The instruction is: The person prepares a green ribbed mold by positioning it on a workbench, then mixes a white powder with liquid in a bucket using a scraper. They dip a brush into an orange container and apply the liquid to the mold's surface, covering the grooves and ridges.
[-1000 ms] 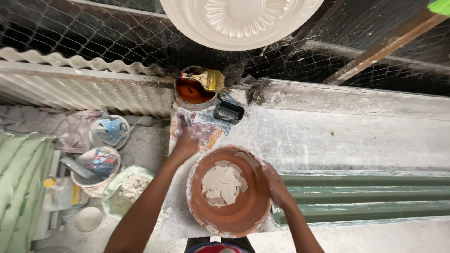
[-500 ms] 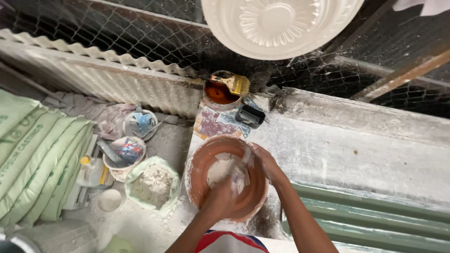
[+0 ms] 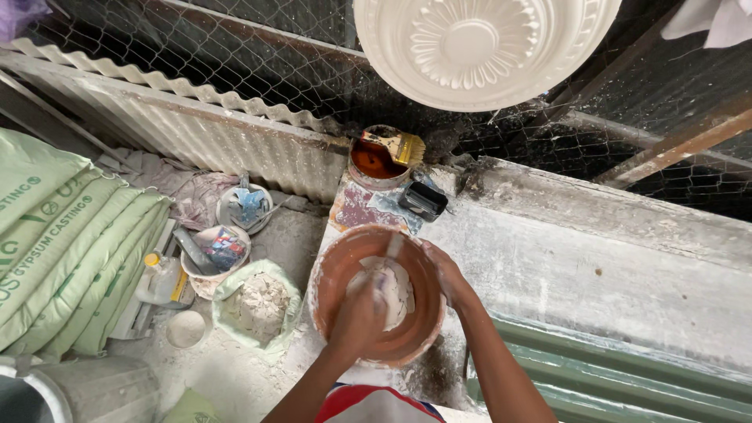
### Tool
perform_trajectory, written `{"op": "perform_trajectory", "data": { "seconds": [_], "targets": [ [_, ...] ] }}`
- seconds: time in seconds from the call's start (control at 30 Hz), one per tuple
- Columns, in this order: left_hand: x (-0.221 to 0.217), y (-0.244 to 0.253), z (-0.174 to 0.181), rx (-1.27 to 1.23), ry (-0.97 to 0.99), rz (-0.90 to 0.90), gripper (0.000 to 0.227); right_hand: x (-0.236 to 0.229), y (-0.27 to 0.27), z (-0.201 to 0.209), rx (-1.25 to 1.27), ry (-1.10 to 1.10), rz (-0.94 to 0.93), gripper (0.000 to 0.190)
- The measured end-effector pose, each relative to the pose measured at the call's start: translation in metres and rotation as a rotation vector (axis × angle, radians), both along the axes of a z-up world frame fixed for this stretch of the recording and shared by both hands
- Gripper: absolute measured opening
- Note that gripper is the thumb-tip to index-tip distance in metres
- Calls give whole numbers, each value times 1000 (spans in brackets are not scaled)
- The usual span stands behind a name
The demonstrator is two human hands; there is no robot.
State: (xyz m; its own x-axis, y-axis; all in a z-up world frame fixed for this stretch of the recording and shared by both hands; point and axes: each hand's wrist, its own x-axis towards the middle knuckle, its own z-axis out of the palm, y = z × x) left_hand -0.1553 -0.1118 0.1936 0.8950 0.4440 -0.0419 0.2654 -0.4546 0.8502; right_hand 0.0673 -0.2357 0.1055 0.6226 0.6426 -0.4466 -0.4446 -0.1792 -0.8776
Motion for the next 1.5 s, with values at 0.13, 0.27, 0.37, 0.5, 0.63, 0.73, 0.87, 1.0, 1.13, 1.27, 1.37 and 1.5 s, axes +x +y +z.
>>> {"op": "perform_trajectory", "data": {
  "seconds": [0.13,0.27,0.37,0.5,0.63,0.73,0.87,1.0,1.13,1.27,1.37,1.5],
  "targets": [
    [-2,9,2,-116,299,-158,48,-3,-1,10,-28,28,13,58],
    [-11,10,-9,173,28,56,35,-9,3,19,-91,-43,49,63],
    [-15,27,-8,301,-34,-231,37,-7,12,25,-230,-258,170,65],
    [-21,86,4,889,114,-293,33,-3,20,32,-96,-285,275,67],
    [-32,142,32,964,424,-473,47,2,47,48,-111,-259,320,63],
    [-38,152,47,1016,159,-473,42,-8,52,57,-99,-419,430,57],
    [-43,164,60,920,569,-484,27,-14,63,73,-19,-529,552,53],
    [-48,169,53,971,328,-434,25,-19,72,83,-51,-628,585,45],
    [-48,132,33,718,544,-364,24,-26,70,86,-25,-503,504,39],
    [-36,78,16,526,646,-363,28,-29,69,101,57,-343,508,41],
    [-21,47,-5,551,458,-303,32,-33,68,109,-161,-363,504,43],
    [2,24,-34,465,430,-244,30,-49,79,110,-144,-562,529,42]
  ]
}}
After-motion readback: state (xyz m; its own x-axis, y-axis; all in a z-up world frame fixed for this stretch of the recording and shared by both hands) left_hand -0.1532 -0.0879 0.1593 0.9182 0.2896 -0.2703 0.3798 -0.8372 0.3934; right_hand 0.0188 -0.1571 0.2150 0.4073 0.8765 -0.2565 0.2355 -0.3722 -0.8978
